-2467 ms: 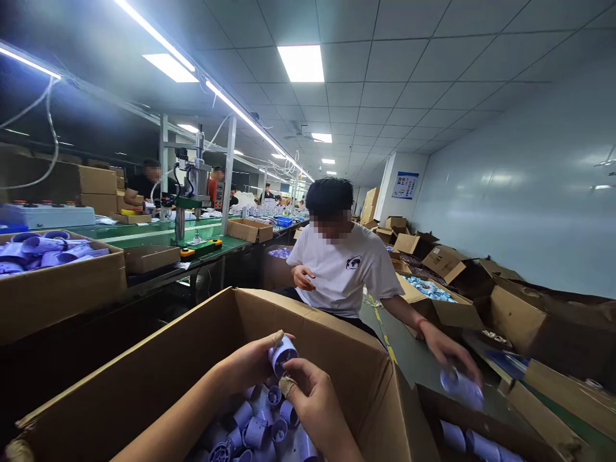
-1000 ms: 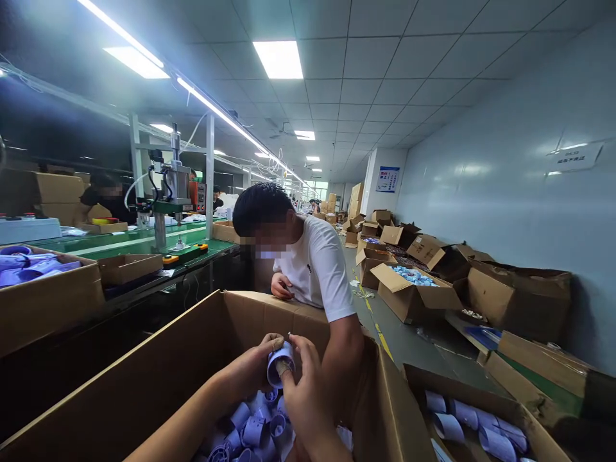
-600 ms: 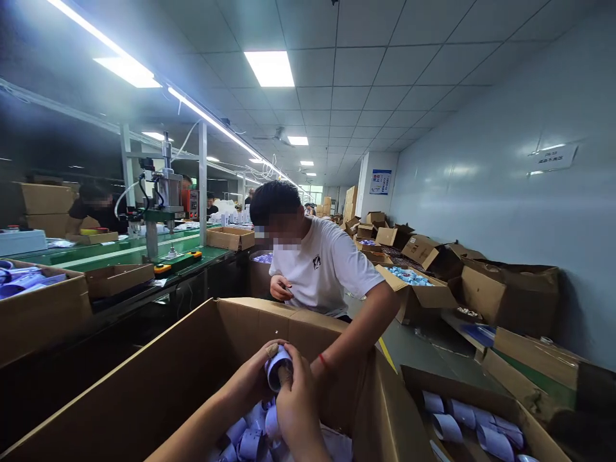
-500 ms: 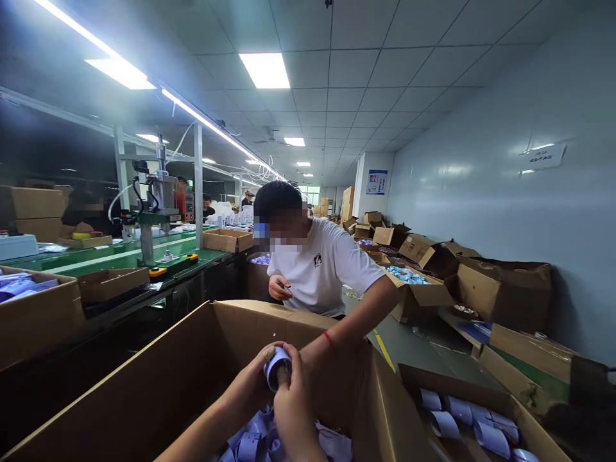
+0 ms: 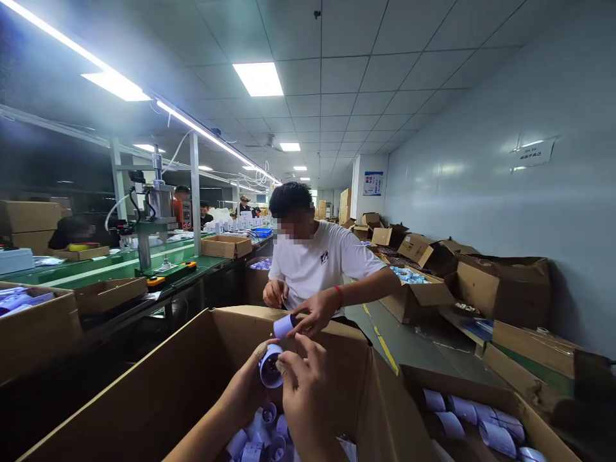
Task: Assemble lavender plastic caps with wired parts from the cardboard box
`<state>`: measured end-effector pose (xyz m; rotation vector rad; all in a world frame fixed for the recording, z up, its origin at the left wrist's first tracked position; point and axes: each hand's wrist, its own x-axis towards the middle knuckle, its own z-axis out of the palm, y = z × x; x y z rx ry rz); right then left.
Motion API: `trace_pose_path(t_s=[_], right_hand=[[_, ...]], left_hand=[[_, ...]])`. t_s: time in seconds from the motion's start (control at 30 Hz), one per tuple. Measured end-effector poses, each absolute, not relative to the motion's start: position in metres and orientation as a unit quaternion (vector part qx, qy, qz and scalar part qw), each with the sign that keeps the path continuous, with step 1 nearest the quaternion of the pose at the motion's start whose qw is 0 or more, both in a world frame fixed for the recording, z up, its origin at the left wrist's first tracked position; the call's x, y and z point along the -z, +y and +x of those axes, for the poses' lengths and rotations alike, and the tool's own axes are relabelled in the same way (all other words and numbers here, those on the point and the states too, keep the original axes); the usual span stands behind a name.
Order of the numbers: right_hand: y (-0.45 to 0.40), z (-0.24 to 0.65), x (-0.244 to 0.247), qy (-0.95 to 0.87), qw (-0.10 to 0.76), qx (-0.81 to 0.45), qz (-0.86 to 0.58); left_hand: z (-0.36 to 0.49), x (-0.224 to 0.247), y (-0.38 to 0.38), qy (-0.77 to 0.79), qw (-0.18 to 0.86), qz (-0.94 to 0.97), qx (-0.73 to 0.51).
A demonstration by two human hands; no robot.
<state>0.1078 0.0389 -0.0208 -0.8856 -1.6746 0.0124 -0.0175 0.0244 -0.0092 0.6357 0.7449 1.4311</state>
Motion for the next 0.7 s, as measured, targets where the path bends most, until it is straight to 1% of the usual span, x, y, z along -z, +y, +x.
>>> trace_pose_path(t_s=[0.07, 0.17, 0.43, 0.57, 0.7], right_hand=[[0.035, 0.105, 0.02, -0.742, 0.546, 0.012, -0.389], [0.029, 0.1, 0.02, -0.751, 0.514, -0.017, -0.414], [0.022, 0.095, 0.014, -0.691, 0.531, -0.145, -0.468], [0.023, 0.094, 0.015, -0.691, 0.522, -0.159, -0.474], [0.026, 0.097, 0.014, -0.712, 0.526, -0.157, -0.437]], left_hand=[[-0.018, 0.01, 0.023, 0.323, 0.643, 0.289, -0.631], [-0.015, 0.012, 0.022, 0.303, 0.636, 0.301, -0.643], [-0.007, 0.023, 0.023, 0.278, 0.643, 0.293, -0.651], [-0.009, 0.024, 0.025, 0.29, 0.641, 0.299, -0.644], [-0.015, 0.019, 0.024, 0.315, 0.629, 0.308, -0.641]])
